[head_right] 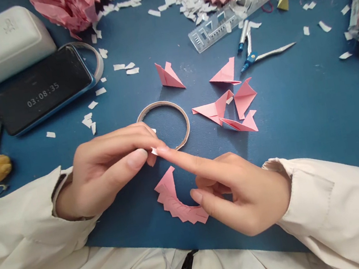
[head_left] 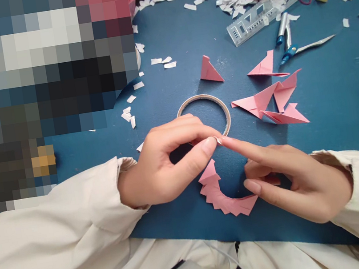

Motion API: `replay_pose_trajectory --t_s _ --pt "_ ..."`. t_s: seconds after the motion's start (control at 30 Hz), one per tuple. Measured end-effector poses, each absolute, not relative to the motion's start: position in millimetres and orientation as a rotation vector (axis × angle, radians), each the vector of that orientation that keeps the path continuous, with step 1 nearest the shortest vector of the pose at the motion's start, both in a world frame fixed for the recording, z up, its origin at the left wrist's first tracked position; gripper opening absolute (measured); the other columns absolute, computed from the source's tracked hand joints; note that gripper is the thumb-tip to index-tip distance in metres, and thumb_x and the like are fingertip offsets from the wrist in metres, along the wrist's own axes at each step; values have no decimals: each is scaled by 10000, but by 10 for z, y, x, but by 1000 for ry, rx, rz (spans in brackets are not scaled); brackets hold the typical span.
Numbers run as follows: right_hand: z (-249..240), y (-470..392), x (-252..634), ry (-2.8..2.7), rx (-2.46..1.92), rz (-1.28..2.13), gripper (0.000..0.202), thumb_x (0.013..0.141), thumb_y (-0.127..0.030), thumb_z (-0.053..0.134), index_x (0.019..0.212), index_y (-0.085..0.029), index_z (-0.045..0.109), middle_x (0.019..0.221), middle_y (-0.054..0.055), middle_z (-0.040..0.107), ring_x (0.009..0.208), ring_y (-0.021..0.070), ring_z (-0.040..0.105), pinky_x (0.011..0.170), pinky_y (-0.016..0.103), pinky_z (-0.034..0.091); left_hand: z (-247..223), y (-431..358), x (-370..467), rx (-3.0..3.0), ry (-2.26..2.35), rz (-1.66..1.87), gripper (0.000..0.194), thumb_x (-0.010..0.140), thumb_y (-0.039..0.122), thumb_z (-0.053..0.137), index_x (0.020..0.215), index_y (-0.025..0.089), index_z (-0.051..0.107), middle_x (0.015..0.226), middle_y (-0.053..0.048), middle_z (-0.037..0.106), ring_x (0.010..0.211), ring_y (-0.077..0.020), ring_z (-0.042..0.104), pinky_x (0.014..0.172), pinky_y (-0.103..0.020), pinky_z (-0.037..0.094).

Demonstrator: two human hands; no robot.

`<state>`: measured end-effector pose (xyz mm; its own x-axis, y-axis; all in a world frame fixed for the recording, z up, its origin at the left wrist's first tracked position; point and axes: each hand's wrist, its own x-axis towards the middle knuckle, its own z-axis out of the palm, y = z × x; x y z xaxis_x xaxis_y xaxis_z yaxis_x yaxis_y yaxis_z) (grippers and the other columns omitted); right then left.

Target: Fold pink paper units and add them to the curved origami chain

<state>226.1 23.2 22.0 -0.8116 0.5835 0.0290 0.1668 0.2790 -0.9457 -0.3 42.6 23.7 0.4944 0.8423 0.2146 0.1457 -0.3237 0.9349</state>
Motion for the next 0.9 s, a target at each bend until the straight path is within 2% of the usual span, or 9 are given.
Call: replay_pose_trajectory --t_s 0.3,0.47,0.8,0.9 --pt "204 243 2265 -2163 -659 1570 653 894 -8 387 1502 -127 181 538 -118 413 439 72 353 437 184 373 235 406 9 1720 881 916 145 873 133 535 778 165 639 655 -6 614 650 -130 557 625 -277 478" --pt "197 243 2252 -2158 -626 1556 641 899 8 387 1497 -68 171 553 -112 438 457 69 359 451 187 375 223 395 26 1699 911 948 144 867 118 552 750 150 629 648 -5 602 628 -116 536 604 -269 462" --pt "203 235 2262 -2168 -653 1534 683 890 -1 392 1515 -117 142 554 -105 372 466 80 307 424 193 338 192 380 23 1762 966 976 149 803 85 558 674 153 589 636 -1 583 623 -114 523 612 -281 446" --pt "195 226 2276 -2162 -671 1520 702 899 -22 394 1525 -181 121 566 -96 390 472 86 323 422 194 349 197 377 34 1749 981 972 143 801 89 559 673 140 593 631 -7 587 609 -114 528 588 -275 439"
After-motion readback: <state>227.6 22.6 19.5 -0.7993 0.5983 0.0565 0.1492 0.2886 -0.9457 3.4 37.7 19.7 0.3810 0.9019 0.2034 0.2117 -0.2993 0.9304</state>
